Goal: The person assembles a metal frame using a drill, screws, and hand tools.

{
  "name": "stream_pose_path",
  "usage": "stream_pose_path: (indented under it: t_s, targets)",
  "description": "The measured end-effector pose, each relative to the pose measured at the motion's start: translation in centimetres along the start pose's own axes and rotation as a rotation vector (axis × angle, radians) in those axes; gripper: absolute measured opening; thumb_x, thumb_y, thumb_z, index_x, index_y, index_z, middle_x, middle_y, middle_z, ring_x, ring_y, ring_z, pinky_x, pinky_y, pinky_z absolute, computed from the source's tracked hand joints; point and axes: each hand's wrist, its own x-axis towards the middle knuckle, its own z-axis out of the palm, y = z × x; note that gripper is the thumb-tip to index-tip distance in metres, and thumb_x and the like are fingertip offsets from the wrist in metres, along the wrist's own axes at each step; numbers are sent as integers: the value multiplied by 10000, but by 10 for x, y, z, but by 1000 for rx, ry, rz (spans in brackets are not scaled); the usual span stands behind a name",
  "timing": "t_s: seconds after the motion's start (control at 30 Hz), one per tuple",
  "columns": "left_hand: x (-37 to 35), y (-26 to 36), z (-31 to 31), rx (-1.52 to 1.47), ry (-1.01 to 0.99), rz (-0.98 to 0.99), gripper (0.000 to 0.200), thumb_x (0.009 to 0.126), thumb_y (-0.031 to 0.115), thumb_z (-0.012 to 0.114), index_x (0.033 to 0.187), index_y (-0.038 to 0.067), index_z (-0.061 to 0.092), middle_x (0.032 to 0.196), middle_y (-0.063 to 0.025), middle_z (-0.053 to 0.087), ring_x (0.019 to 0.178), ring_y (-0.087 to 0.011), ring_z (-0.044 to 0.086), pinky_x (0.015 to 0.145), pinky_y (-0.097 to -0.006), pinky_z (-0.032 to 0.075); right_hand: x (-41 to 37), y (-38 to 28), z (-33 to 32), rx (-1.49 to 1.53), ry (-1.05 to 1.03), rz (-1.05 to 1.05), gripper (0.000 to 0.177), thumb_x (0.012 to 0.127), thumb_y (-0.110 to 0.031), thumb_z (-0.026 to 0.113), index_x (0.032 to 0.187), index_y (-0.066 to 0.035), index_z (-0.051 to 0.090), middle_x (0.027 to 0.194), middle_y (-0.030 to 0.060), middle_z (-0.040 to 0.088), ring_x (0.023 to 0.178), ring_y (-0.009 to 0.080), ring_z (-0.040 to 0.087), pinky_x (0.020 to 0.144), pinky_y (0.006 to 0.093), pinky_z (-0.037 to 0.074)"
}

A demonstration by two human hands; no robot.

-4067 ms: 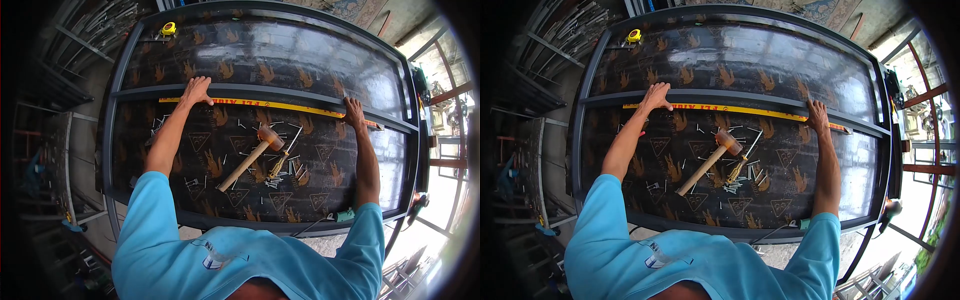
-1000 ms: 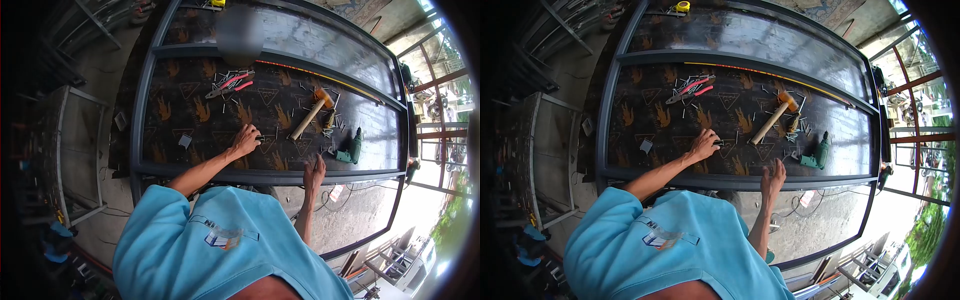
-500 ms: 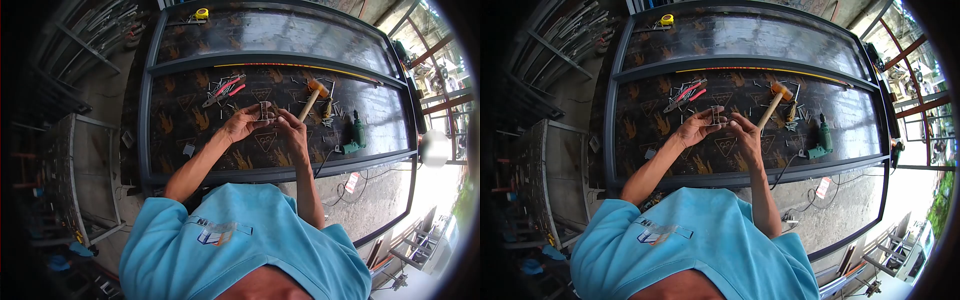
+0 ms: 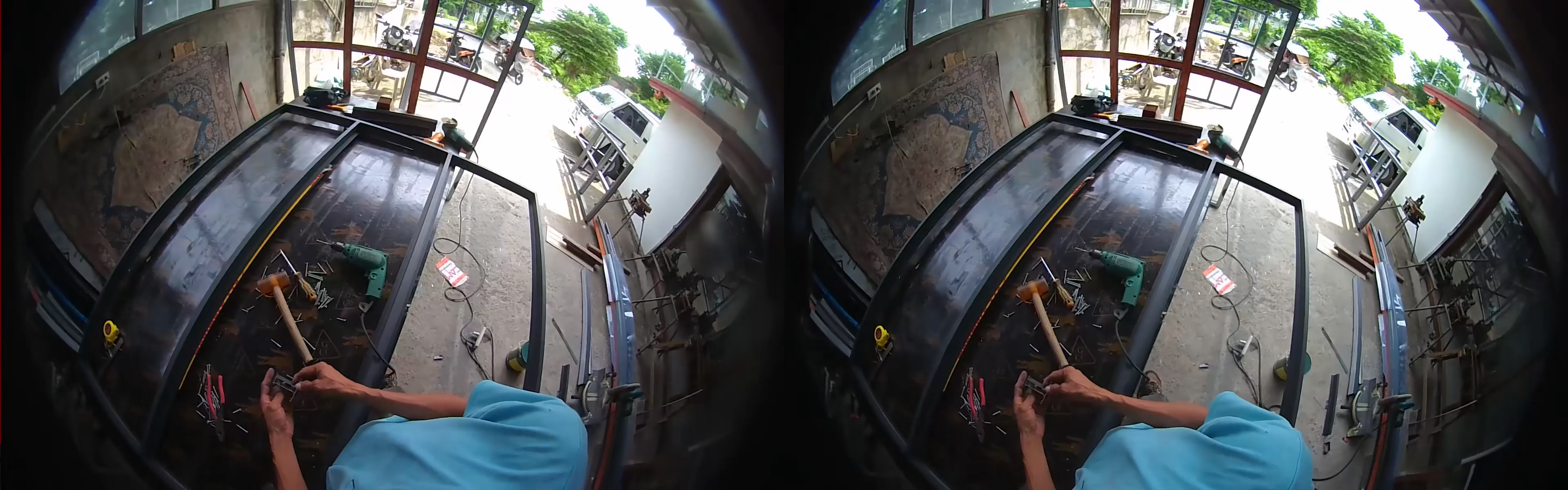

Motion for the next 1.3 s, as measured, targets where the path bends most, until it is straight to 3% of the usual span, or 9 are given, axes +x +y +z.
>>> stream_pose_path:
  t_s: [0.13, 0.23, 0.33, 0.53, 1.0, 1.1, 1.13, 1.2, 1.3]
  targets:
    - [4, -1, 16, 81, 1, -4, 564, 908, 376, 597, 1343, 62, 423, 1059, -57, 566, 931, -142, 578, 820, -295, 503, -11, 14, -10, 205, 77, 91, 226, 866, -196, 616, 984, -4, 643, 757, -9, 599, 688, 64, 520, 614, 237, 431]
    - [1, -6, 17, 172, -99, 72, 633, 842, 313, 702, 1338, 37, 421, 1068, -72, 580, 950, -149, 583, 850, -296, 487, -12, 29, -13, 237, 104, 124, 249, 869, -213, 619, 1002, -3, 639, 789, -7, 599, 691, 64, 514, 608, 229, 423]
    - [-3, -10, 15, 404, -118, 72, 710, 727, 38, 775, 1336, 14, 413, 1085, -88, 593, 979, -162, 581, 889, -296, 466, -16, 21, -11, 353, 88, 177, 268, 890, -221, 617, 1043, -2, 619, 842, 9, 612, 753, 75, 560, 654, 228, 456]
    - [-27, -6, 6, 831, 76, 182, 651, 731, 258, 757, 1303, 98, 489, 1165, -143, 606, 1084, -252, 585, 923, -347, 458, -15, 11, 11, 367, 94, 237, 226, 904, -171, 589, 1037, 11, 613, 837, 40, 637, 721, 111, 617, 655, 236, 498]
    - [-66, -33, -23, 712, 310, 147, 671, 762, 150, 756, 1315, 20, 400, 1087, -174, 629, 951, -225, 636, 809, -347, 509, -1, 40, 42, 301, -142, 175, 176, 901, -129, 584, 1011, 2, 622, 812, 15, 620, 665, 79, 583, 590, 207, 463]
    - [-73, -34, -18, 723, 483, 255, 674, 632, 127, 764, 1230, 41, 466, 977, -151, 636, 899, -270, 628, 768, -375, 500, 14, 55, 45, 209, -278, 130, 210, 872, -127, 570, 1063, -43, 591, 749, -11, 578, 609, 59, 531, 540, 194, 398]
    - [-76, -32, -19, 782, 505, 305, 671, 624, 109, 763, 1221, 34, 467, 970, -144, 631, 891, -268, 627, 759, -372, 500, 30, 68, 39, 231, -346, 217, 297, 850, -135, 629, 1104, 2, 555, 936, 81, 633, 785, 122, 610, 643, 227, 482]
    - [-88, -31, -22, 695, 599, 289, 664, 626, 85, 753, 1219, 29, 459, 941, -145, 625, 887, -266, 622, 752, -375, 497, 25, 52, 61, 224, -392, 227, 276, 878, -168, 583, 1129, -57, 552, 752, -4, 565, 571, 91, 522, 509, 199, 399]
    - [-135, -36, -9, 676, 856, 299, 647, 690, 50, 715, 1267, 34, 421, 919, -117, 623, 860, -226, 636, 746, -351, 500, 21, 40, 69, 58, -591, 399, 295, 885, -188, 593, 1137, -45, 542, 772, 34, 587, 566, 131, 561, 494, 216, 433]
